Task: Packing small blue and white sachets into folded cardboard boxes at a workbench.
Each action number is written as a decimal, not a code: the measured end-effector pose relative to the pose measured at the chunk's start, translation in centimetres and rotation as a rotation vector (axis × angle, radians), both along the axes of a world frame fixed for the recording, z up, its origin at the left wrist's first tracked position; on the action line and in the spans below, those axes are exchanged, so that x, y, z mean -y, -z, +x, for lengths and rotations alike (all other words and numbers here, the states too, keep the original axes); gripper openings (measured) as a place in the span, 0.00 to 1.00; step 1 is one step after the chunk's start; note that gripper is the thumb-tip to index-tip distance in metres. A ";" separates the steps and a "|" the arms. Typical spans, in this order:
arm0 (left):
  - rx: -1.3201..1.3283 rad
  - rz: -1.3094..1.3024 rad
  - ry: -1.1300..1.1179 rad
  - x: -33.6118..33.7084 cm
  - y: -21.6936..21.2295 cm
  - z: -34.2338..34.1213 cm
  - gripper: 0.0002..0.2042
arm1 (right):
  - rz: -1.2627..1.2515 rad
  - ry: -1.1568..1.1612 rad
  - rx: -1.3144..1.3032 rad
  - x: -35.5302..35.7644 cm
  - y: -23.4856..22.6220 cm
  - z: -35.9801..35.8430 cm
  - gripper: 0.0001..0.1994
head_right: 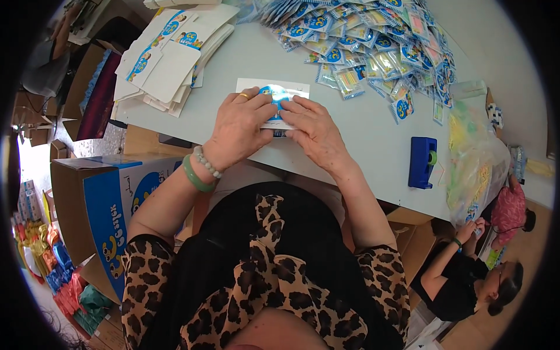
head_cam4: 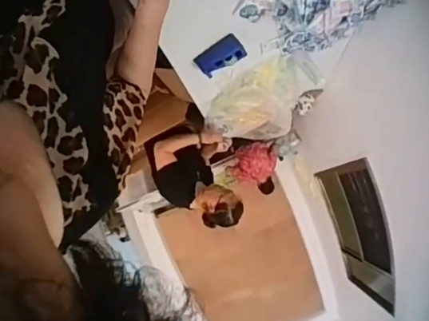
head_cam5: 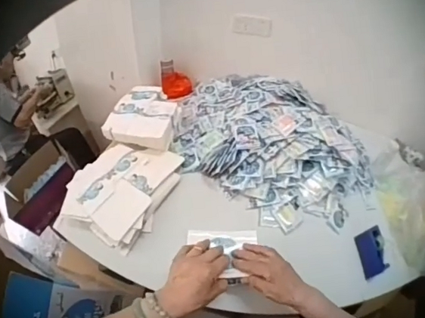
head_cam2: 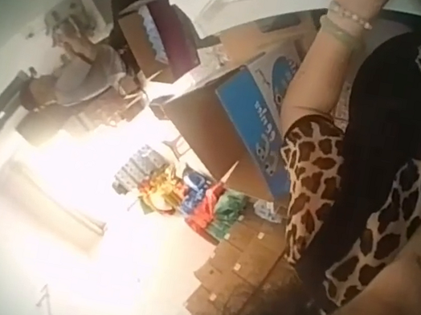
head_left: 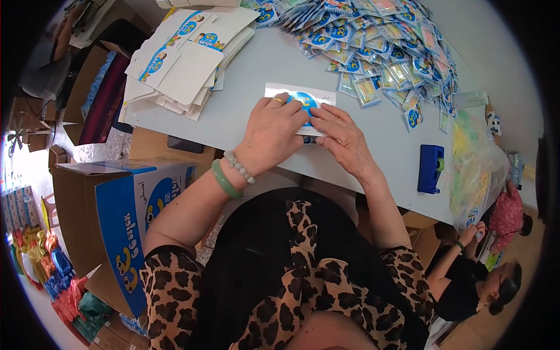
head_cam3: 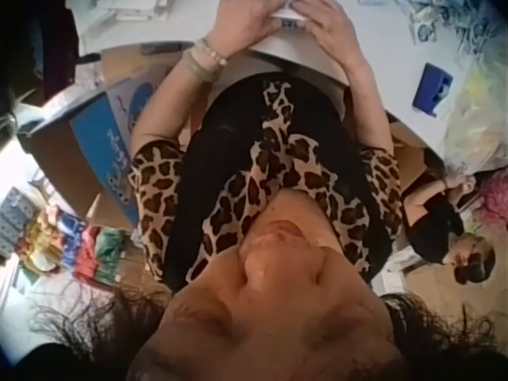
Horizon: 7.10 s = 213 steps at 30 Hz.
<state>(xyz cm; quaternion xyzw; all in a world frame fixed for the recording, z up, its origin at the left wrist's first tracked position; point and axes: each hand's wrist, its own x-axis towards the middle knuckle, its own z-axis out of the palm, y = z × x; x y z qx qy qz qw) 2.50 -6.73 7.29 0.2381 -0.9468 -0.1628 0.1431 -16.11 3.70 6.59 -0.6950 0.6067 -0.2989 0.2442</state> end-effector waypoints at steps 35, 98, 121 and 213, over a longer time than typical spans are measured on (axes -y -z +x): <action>-0.322 0.114 0.164 1.4 2.9 5.0 0.19 | -0.331 0.054 -0.410 -1.6 3.0 1.2 0.21; -0.390 -0.059 -0.143 -0.2 3.6 3.8 0.19 | -0.376 0.061 -0.347 2.0 3.0 1.7 0.25; 0.044 -0.272 -0.075 -1.7 3.6 -0.7 0.34 | -0.595 0.032 -0.124 2.5 3.6 0.5 0.09; -0.297 -0.402 -0.148 -2.2 5.7 -3.0 0.17 | -0.067 0.778 0.880 2.1 4.2 4.0 0.09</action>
